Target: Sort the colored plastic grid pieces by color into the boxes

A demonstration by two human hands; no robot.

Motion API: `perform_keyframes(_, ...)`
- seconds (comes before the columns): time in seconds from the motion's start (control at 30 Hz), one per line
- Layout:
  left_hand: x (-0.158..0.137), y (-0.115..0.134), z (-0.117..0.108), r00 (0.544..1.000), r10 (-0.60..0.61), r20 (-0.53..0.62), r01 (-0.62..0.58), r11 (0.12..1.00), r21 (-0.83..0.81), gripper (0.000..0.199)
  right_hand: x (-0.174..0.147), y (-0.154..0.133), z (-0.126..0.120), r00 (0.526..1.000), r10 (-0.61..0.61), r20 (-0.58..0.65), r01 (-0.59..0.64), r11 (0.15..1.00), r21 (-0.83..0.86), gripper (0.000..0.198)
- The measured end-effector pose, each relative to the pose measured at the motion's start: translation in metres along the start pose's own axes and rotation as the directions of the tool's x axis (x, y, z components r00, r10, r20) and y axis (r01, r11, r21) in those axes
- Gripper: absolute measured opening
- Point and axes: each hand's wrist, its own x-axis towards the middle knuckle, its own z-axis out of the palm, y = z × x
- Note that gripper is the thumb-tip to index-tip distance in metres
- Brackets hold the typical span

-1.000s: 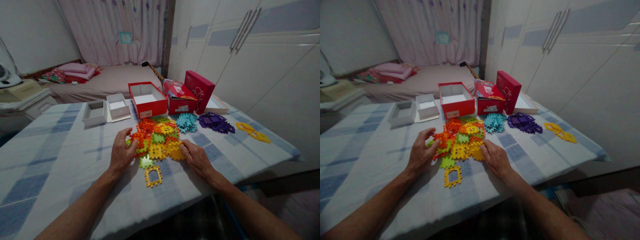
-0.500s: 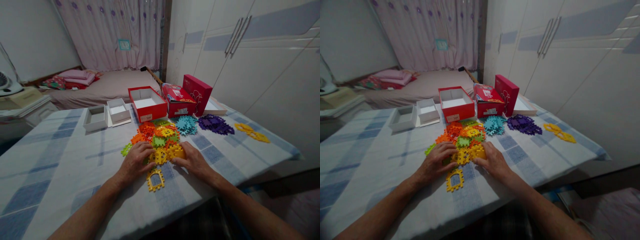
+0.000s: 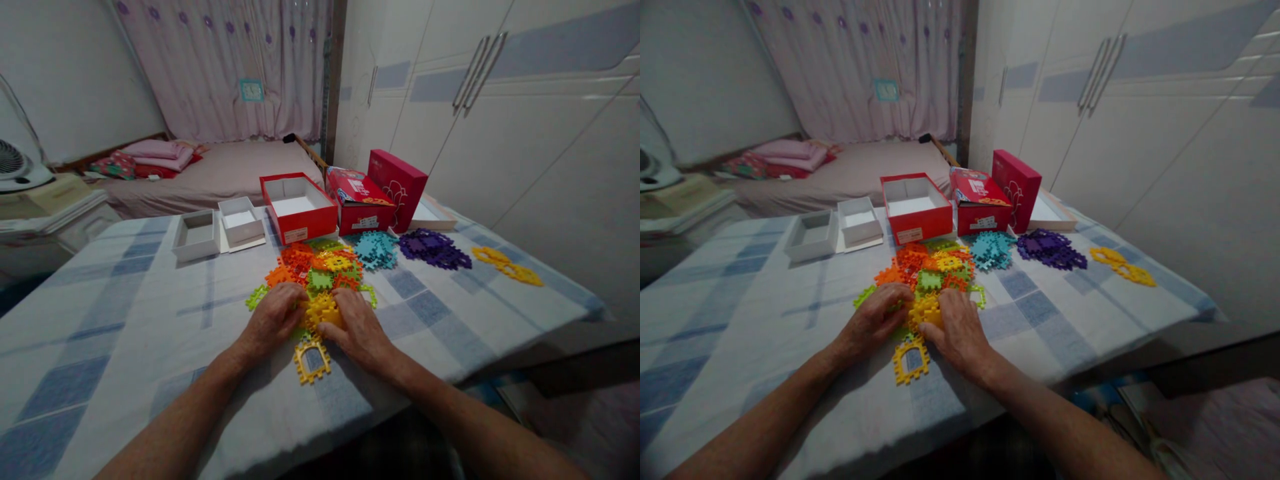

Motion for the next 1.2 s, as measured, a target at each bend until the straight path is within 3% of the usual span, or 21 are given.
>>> perform_keyframes(0.27,-0.002,0.001,-0.003,0.994,-0.061,-0.091,0.047,0.987,-0.151,0.013,-0.005,-0.007,0.000,0.997,-0.026,-0.077,0.043,0.974,0.225,0.031)
perform_keyframes(0.47,-0.003,0.009,-0.004,0.987,-0.155,-0.041,0.136,0.946,-0.294,0.018,-0.008,-0.004,0.003,0.999,-0.044,-0.032,0.052,0.939,0.340,0.057)
perform_keyframes(0.6,-0.005,0.006,-0.007,0.978,-0.174,-0.114,0.143,0.961,-0.237,0.023,-0.008,-0.005,-0.019,0.993,-0.120,-0.004,0.114,0.927,0.358,0.043)
perform_keyframes(0.73,-0.005,-0.007,-0.009,0.968,-0.177,-0.177,0.148,0.975,-0.163,0.023,-0.007,0.021,-0.063,0.989,0.056,-0.140,-0.006,0.942,0.335,0.035)
perform_keyframes(0.83,-0.004,-0.014,-0.007,0.962,-0.189,-0.199,0.167,0.978,-0.123,0.024,-0.010,0.071,-0.106,0.902,0.266,-0.341,-0.170,0.943,0.285,0.037)
perform_keyframes(0.93,-0.006,-0.019,-0.005,0.962,-0.175,-0.207,0.162,0.983,-0.081,0.023,-0.014,0.139,-0.149,0.756,0.391,-0.526,-0.395,0.912,0.111,0.039)
perform_keyframes(1.07,-0.007,-0.024,-0.004,0.964,-0.160,-0.214,0.156,0.987,-0.035,0.023,-0.022,0.219,-0.189,0.561,0.567,-0.603,-0.702,0.712,0.017,0.042)
perform_keyframes(1.13,-0.006,-0.026,-0.004,0.964,-0.156,-0.216,0.153,0.988,-0.028,0.022,-0.026,0.245,-0.198,0.522,0.619,-0.587,-0.767,0.642,-0.006,0.043)
perform_keyframes(1.2,-0.005,-0.026,-0.005,0.964,-0.153,-0.218,0.149,0.988,-0.034,0.021,-0.030,0.262,-0.200,0.525,0.631,-0.572,-0.782,0.622,-0.032,0.044)
